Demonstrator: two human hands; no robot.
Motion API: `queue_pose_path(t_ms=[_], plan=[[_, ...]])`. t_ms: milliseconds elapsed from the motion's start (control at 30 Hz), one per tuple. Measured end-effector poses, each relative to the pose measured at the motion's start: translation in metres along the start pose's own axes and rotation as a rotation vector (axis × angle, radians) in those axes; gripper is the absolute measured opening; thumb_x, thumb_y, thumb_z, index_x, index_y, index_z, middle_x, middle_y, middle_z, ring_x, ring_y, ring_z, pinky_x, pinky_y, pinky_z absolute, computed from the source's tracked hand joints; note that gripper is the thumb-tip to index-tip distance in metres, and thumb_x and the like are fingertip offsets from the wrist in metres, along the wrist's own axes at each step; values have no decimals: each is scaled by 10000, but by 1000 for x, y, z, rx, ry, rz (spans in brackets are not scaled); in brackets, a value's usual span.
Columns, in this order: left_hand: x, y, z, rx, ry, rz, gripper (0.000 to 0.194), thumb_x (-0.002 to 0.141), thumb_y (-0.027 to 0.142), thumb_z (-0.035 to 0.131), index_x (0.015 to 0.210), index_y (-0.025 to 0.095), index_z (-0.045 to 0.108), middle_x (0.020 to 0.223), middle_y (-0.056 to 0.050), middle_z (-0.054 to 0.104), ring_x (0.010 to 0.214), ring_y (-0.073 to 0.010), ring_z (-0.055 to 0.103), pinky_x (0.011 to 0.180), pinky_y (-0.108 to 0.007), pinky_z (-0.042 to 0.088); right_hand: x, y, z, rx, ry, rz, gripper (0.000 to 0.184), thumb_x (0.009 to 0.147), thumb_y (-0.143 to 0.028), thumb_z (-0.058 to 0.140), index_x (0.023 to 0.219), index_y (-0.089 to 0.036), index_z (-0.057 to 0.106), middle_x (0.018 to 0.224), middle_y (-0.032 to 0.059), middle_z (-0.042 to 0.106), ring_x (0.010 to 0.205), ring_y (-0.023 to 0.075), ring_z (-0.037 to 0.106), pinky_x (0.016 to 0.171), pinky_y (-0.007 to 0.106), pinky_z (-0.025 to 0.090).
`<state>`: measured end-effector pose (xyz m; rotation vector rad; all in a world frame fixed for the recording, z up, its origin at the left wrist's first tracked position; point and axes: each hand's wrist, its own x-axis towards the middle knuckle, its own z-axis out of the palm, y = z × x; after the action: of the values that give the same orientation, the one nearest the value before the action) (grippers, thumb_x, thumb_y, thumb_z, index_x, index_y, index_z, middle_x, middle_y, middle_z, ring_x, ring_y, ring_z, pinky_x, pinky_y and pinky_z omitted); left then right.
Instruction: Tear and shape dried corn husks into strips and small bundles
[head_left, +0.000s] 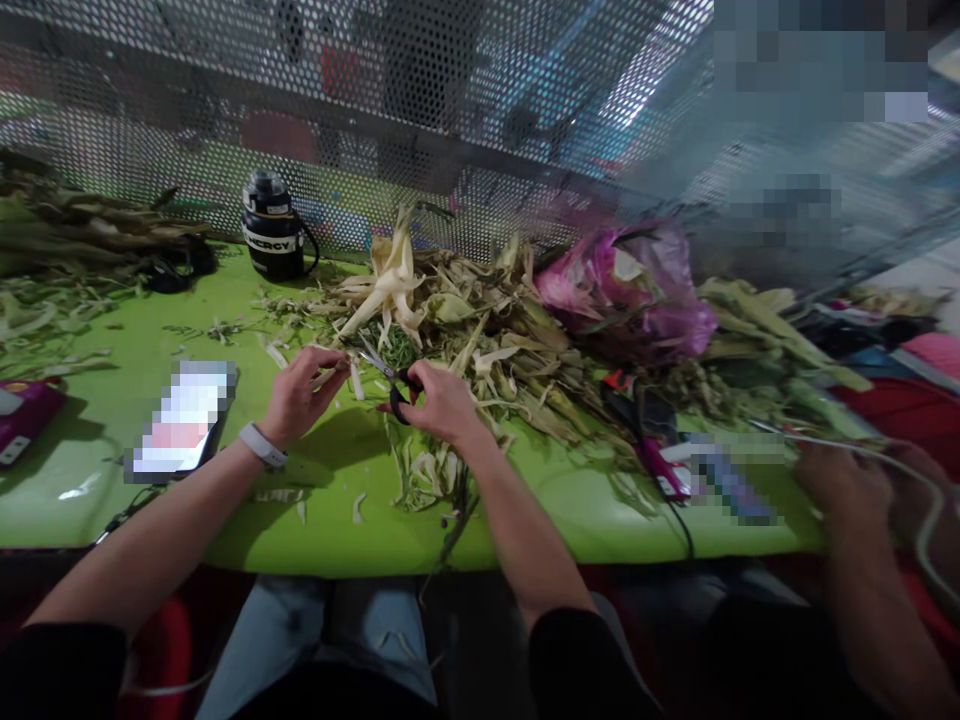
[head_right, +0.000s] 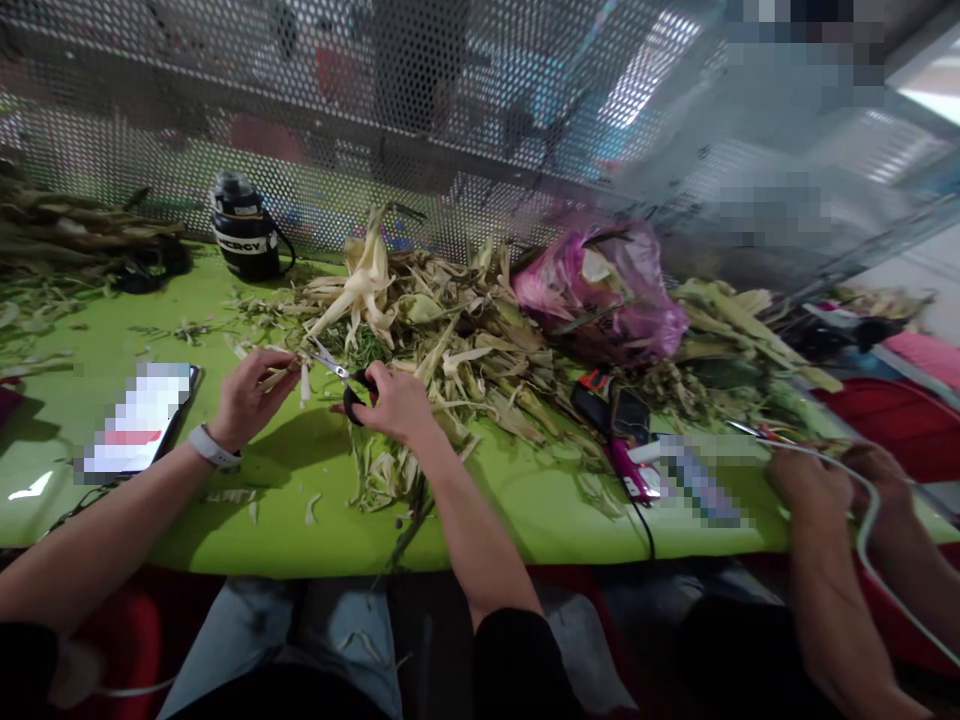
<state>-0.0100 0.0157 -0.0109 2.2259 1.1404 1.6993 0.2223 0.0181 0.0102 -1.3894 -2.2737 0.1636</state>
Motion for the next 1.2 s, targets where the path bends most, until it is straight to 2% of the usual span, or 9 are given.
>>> queue_pose_path(t_ms=[400, 567, 667, 733, 800, 867, 967, 1100, 1200], plan=[[-2, 3, 1, -65, -28, -129, 185, 826, 292, 670, 983, 194, 661, 914, -68, 689, 821, -163, 639, 753, -295, 521, 0, -4, -1, 41, -54, 39, 356, 733, -472, 668, 916, -198, 533, 724, 33, 655, 681, 198, 592, 626, 276, 352], [-3, 2, 1, -63, -45, -146, 189, 836, 280, 658, 1005, 197, 653, 932, -64, 685, 834, -159, 637, 766, -292, 516, 0, 2, 4, 80, -47, 88, 255, 736, -399, 660, 856, -209, 539, 734, 24, 641, 667, 176, 568, 611, 263, 339], [-3, 1, 2, -105, -25, -194, 199, 811, 295, 691, 980, 191, 669, 926, -63, 691, 835, -158, 643, 764, -284, 517, 0, 4, 6, 244, 15, 148, 277, 723, -419, 681, 780, -210, 507, 685, -5, 600, 618, 145, 533, 572, 249, 326], [-2, 2, 3, -179, -11, -282, 241, 796, 325, 711, 984, 179, 671, 934, -73, 696, 816, -157, 651, 728, -276, 527, 1, 3, 5, 474, 8, 208, 343, 704, -469, 695, 747, -213, 470, 635, -27, 561, 567, 123, 506, 526, 234, 321], [0, 2, 3, -314, -12, -426, 287, 796, 369, 712, 989, 164, 660, 920, -82, 703, 791, -160, 663, 658, -259, 534, 1, 1, 1, 740, -84, 259, 403, 701, -539, 684, 738, -215, 447, 598, -40, 548, 498, 101, 471, 470, 221, 312], [3, 2, 4, -457, -2, -582, 314, 792, 410, 711, 965, 157, 644, 865, -75, 707, 769, -164, 676, 591, -238, 525, 1, -1, -4, 955, -229, 272, 442, 725, -614, 632, 753, -210, 455, 573, -40, 573, 414, 76, 408, 411, 212, 280], [6, -1, 4, -591, 67, -731, 337, 765, 437, 732, 923, 159, 626, 823, -56, 709, 730, -155, 684, 540, -215, 496, -1, -3, -10, 1141, -416, 224, 510, 754, -695, 548, 772, -187, 502, 556, -15, 617, 349, 56, 357, 352, 203, 226], [8, -6, 6, -670, 121, -742, 326, 764, 430, 736, 933, 172, 630, 842, -47, 712, 679, -120, 659, 525, -201, 452, -5, -4, -9, 1232, -628, 206, 555, 738, -720, 553, 790, -167, 551, 602, 15, 661, 370, 65, 445, 346, 191, 307], [8, -5, 6, -694, 127, -720, 320, 773, 425, 729, 953, 181, 626, 865, -44, 705, 704, -115, 652, 559, -208, 457, -4, -5, -4, 1221, -688, 235, 534, 745, -699, 571, 780, -166, 550, 607, 18, 669, 378, 68, 476, 352, 184, 353]])
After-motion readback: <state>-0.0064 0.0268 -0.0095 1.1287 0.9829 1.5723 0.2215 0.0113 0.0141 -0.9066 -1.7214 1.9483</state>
